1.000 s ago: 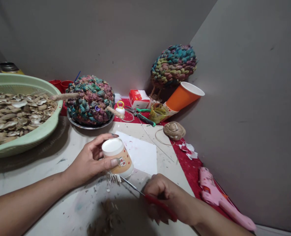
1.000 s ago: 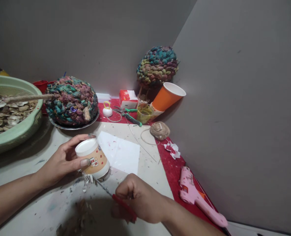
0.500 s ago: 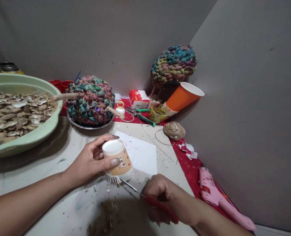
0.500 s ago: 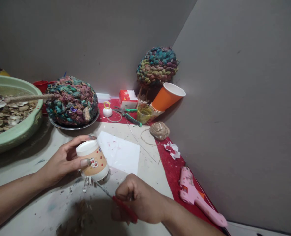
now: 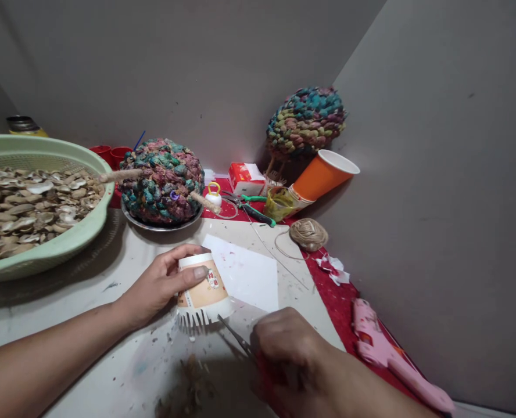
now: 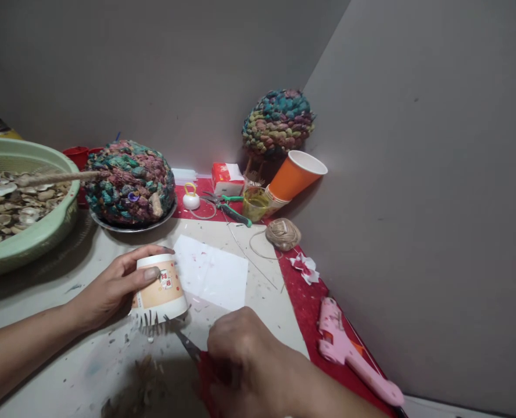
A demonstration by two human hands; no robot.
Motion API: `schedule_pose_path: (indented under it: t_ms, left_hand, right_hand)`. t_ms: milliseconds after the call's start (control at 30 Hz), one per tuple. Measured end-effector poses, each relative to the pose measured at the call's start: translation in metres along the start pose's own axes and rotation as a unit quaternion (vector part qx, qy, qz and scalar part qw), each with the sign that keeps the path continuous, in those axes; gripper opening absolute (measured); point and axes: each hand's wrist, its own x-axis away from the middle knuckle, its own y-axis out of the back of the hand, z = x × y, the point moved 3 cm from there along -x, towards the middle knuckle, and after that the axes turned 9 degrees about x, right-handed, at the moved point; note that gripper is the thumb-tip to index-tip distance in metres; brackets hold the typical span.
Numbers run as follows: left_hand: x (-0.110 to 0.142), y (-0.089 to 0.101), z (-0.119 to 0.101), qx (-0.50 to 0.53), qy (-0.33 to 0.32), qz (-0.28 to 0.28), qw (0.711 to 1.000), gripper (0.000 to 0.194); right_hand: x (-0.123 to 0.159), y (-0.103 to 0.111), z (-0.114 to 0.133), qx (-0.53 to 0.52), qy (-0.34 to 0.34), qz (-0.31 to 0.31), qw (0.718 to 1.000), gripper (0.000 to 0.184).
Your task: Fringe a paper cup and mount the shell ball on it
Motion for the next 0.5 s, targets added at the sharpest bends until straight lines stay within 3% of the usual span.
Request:
schedule_pose_path:
  t_ms: [200,500]
  left_hand:
    - [0.0014,-0.0005,-0.0036,-0.06,-0.002,-0.022,0.998,0.039]
    - [0.0027,-0.0006,-0.0027,-0.118,0.003,-0.029,0.993,0.039]
  right_hand:
    - [0.0027,0.0047,0.0058,0.167,0.034,-0.042,0.984,0.023]
    - [0.0029,0.0023,0.0073,0.232,0.024,-0.062,0.97,0.017]
